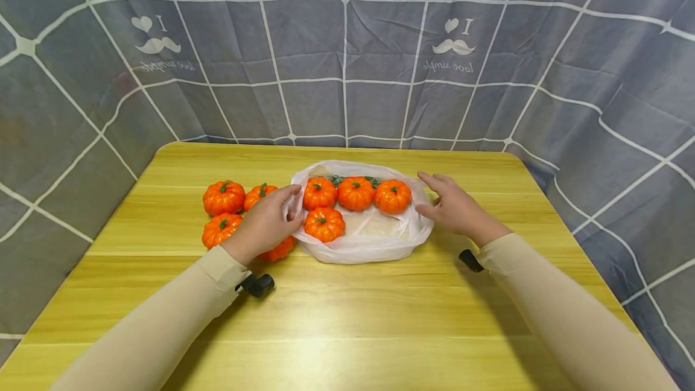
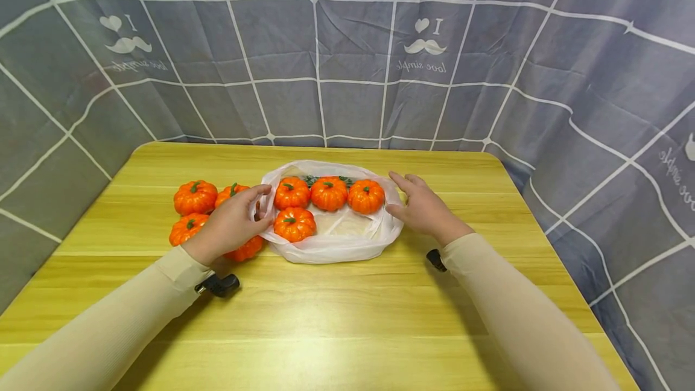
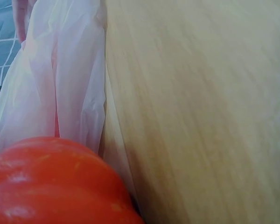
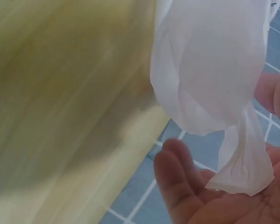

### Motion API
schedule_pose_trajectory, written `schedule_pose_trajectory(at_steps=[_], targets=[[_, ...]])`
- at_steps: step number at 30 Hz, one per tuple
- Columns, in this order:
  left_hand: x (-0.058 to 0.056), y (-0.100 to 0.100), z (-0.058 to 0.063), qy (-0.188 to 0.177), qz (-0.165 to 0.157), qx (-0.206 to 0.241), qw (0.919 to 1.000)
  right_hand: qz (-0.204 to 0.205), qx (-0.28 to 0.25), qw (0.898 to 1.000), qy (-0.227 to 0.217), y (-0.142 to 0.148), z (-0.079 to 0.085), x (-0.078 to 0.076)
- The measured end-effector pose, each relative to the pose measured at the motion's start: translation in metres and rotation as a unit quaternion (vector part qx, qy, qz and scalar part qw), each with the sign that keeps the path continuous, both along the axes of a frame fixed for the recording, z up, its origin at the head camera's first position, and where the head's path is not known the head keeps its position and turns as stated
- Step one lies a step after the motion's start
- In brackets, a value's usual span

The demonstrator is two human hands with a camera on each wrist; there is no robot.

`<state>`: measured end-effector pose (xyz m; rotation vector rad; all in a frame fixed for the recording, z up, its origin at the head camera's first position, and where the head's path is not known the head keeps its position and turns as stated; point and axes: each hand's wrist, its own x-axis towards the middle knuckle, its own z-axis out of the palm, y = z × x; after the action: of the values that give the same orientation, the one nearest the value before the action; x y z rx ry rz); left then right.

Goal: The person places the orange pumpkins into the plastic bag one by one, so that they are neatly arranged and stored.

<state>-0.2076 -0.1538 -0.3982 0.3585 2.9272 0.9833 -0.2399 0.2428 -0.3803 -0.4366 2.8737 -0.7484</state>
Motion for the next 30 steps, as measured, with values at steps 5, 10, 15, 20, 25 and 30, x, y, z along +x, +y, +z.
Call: schedule_pose_trajectory(at_steps=[5,10,15,20,25,30], targets=[[0.0,0.0,-0.001,0.005,0.002,0.002,1.0,-0.001,0.006,1.0,0.006,-0.002,-0.005,-0.002],[0.0,-0.001,-0.002,0.016,-0.003,0.001,0.9999,-0.021,0.017,1.0,-0.003,-0.005,-0.006,-0.003],[0.003,-0.001,0.0,0.022,-0.01,0.003,0.9997,-0.032,0.022,0.999,-0.005,-0.006,-0.006,-0.003],[0.006,0.0,0.003,0.032,-0.024,0.016,0.9991,-0.035,0.021,0.999,-0.007,-0.005,-0.006,-0.004],[0.01,-0.002,0.007,0.042,-0.033,0.017,0.9984,-0.04,0.019,0.999,-0.008,-0.003,-0.007,-0.004],[0.016,-0.008,0.016,0.037,-0.032,0.007,0.9988,-0.044,0.017,0.999,-0.001,-0.003,-0.006,-0.003]])
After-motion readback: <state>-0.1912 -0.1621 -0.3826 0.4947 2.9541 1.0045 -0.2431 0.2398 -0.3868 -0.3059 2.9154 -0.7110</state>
